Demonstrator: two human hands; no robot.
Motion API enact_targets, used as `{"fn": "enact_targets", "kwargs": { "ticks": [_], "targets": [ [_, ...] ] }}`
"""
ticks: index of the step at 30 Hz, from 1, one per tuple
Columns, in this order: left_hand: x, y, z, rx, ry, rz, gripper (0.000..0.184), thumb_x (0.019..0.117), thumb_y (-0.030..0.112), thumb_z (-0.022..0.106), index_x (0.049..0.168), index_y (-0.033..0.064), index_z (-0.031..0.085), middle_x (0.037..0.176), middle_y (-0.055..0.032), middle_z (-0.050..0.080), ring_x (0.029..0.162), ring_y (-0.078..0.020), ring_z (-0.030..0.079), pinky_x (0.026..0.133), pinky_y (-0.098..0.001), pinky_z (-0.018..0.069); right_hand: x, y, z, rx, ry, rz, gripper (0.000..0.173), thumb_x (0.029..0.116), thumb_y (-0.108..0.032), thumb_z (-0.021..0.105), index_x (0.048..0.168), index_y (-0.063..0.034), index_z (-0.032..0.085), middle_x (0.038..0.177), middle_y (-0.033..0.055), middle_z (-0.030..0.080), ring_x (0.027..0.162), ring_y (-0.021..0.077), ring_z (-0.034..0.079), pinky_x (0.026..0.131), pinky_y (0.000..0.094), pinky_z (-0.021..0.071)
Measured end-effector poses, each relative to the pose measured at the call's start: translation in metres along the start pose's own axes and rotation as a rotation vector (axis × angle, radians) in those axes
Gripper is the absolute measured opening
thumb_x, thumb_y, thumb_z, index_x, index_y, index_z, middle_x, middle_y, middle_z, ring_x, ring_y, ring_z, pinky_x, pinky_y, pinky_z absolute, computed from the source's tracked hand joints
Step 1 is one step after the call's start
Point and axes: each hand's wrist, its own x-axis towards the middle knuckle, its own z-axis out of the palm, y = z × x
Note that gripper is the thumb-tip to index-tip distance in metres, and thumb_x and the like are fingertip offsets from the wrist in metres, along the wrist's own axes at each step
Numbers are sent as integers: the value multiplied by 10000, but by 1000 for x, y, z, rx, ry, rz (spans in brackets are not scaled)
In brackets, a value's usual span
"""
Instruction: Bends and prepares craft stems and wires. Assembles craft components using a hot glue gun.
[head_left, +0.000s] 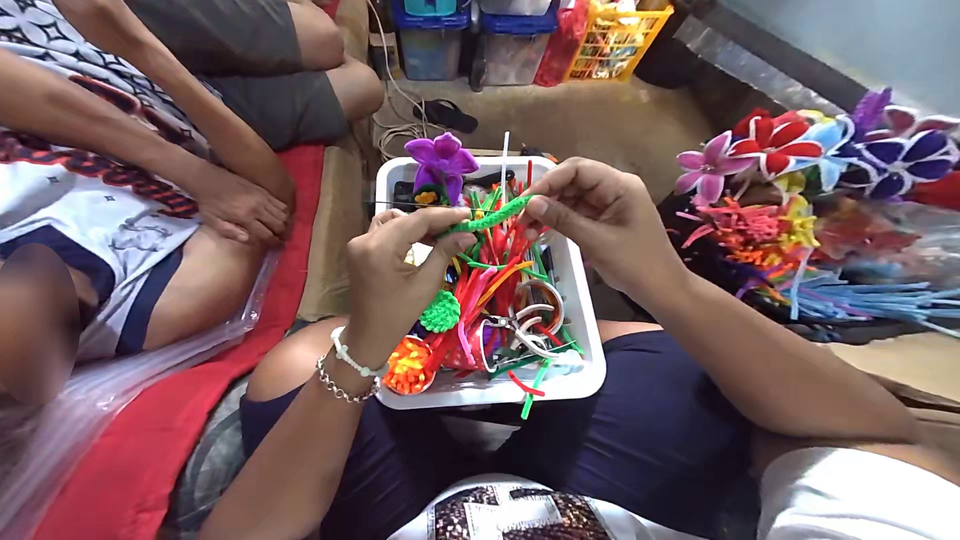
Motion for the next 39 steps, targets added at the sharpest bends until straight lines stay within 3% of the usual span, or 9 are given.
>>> {"fn": "enact_targets", "kwargs": {
  "ticks": [4,8,11,16,20,22,25,30,39],
  "targets": [
    [3,2,-1,-205,0,-74,313,911,26,751,1202,-40,657,1114,-72,732,977,-109,729,891,-271,615,1,1,-4,74,44,61,90,1026,-45,584,1089,-33,648,968,37,705,829,105,702,767,254,618],
    [2,4,1,-221,63,-132,219,904,8,749,1104,10,659,1021,-19,735,913,-84,723,850,-254,615,0,4,-5,166,72,104,84,1021,-51,595,1086,-56,648,994,37,693,838,114,703,773,271,624],
    [1,4,1,-185,77,-115,182,911,35,750,1069,9,665,994,-14,732,907,-69,716,856,-244,606,1,5,-5,193,82,98,71,998,-52,634,1064,-78,639,956,15,695,821,97,701,770,263,621],
    [2,3,0,-135,18,-50,242,962,149,714,1127,-26,693,1051,-50,740,933,-63,713,866,-235,596,1,5,-5,119,68,57,88,978,-46,658,1055,-85,638,930,-16,688,822,72,693,782,250,615],
    [1,0,3,-140,-97,-31,258,952,191,736,1132,5,732,1019,-34,751,915,-66,712,848,-246,600,1,4,-5,62,41,19,79,971,-25,660,1043,-56,645,921,-3,686,799,72,685,751,235,611],
    [-1,-2,6,-70,-140,-8,224,979,234,704,1068,36,759,962,-4,754,880,-39,705,834,-241,593,0,4,-5,12,25,21,83,953,-17,674,1026,-50,654,914,2,683,790,76,685,729,233,610],
    [-3,-5,5,15,-139,13,174,980,202,681,996,67,791,899,6,765,832,-49,688,843,-334,526,0,6,-9,-46,10,27,68,951,-36,671,1014,-58,669,943,-8,680,824,67,681,758,236,606],
    [-1,-6,-2,111,-120,0,178,979,217,673,987,103,810,867,16,773,790,-57,682,851,-410,471,5,7,-18,-154,69,-37,52,957,-54,664,1000,-30,681,958,2,682,861,57,675,819,250,597],
    [9,-15,-31,258,-110,-1,178,993,217,673,983,99,805,872,-9,768,787,-88,671,844,-411,454,12,11,-56,-251,208,-90,59,987,-82,634,1033,-52,654,969,-20,669,874,54,666,833,258,586]
  ]
}}
